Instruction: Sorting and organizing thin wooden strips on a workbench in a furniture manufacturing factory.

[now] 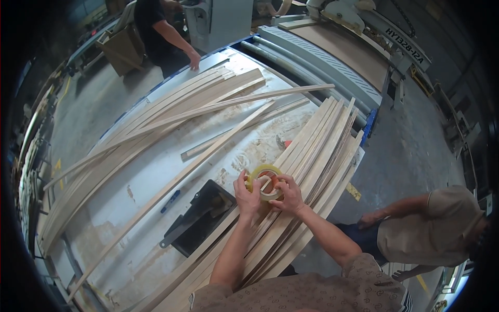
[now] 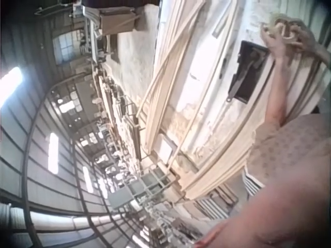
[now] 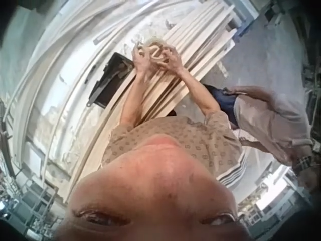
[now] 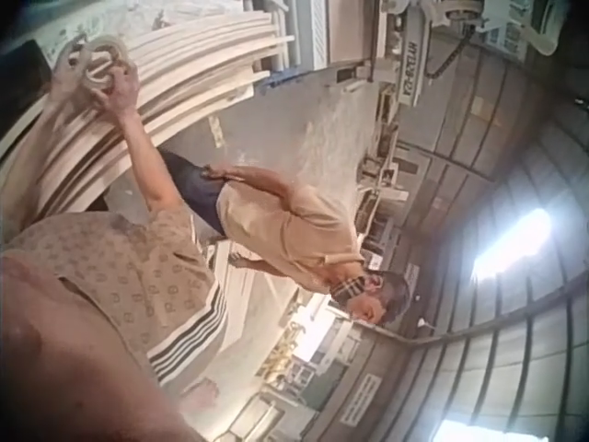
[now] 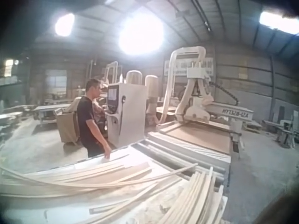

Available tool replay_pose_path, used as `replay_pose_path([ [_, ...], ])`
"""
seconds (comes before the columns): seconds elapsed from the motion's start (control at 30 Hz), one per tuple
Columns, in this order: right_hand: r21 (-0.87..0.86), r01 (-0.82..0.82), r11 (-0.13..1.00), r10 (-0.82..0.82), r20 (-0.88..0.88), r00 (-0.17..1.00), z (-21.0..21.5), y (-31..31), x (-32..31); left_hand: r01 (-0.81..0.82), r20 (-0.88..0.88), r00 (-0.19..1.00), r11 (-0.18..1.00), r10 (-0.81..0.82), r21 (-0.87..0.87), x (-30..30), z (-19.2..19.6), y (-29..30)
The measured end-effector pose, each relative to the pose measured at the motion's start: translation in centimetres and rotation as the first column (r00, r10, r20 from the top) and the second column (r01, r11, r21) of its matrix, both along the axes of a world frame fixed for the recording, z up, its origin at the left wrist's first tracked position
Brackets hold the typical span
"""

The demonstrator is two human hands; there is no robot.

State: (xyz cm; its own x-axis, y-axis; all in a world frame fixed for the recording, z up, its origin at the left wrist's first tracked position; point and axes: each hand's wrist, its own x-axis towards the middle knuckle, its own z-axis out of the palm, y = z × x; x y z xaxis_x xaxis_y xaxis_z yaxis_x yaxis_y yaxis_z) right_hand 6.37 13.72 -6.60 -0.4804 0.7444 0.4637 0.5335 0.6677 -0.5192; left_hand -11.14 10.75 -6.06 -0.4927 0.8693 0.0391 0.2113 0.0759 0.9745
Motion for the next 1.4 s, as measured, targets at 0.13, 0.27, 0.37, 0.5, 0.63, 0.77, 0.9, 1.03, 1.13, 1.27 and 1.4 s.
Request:
replay_pose_path([
  [0.13,0.024,0.016,1.0,-0.016,0.02,1.0,0.0,0.1,-0.4,0.002,-0.119,0.993,1.0,-0.002,-0.002,-0.3,-0.4,-0.5],
  [0.27,0.053,0.016,0.998,-0.016,0.011,1.0,0.3,0.0,-0.2,-0.013,-0.122,0.992,1.0,0.011,-0.015,-0.1,-0.3,-0.6],
  [0.37,0.053,0.033,0.998,-0.035,0.04,0.999,0.1,-0.1,-0.3,0.025,-0.037,0.999,0.999,-0.027,-0.048,-0.1,0.2,-0.7],
  [0.5,0.02,0.054,0.998,-0.055,0.031,0.998,0.2,0.5,0.1,0.018,-0.132,0.991,1.0,-0.019,-0.009,0.1,0.0,-0.1],
  [0.63,0.029,0.056,0.998,-0.056,0.0,0.998,0.3,0.8,-0.3,-0.011,-0.106,0.994,0.997,0.02,0.076,0.1,1.4,0.1],
  [0.77,0.019,0.058,0.998,-0.058,-0.006,0.998,-0.2,1.0,-0.2,-0.036,0.034,0.999,0.999,0.035,0.03,0.1,1.4,0.2],
  [0.9,0.014,0.059,0.998,-0.059,-0.02,0.998,-0.2,0.7,-0.4,-0.042,0.081,0.996,0.999,0.043,-0.013,0.0,0.8,-0.1],
  [1.03,-0.001,0.057,0.998,-0.057,-0.027,0.998,-0.2,0.5,-0.3,-0.017,0.051,0.999,0.999,0.015,0.03,0.0,1.0,-0.2],
  [1.13,-0.016,0.05,0.999,-0.05,-0.034,0.998,-0.3,0.4,-0.3,0.0,0.044,0.999,0.999,-0.002,0.044,-0.1,1.1,-0.3],
  [1.27,-0.015,0.054,0.998,-0.055,-0.037,0.998,-0.2,0.6,-0.2,0.043,0.076,0.996,0.998,-0.047,0.054,-0.2,1.6,-0.3],
  [1.4,-0.01,0.049,0.999,-0.049,-0.03,0.998,-0.2,0.7,-0.3,0.049,0.035,0.998,0.996,-0.052,0.076,-0.4,1.4,-0.3],
])
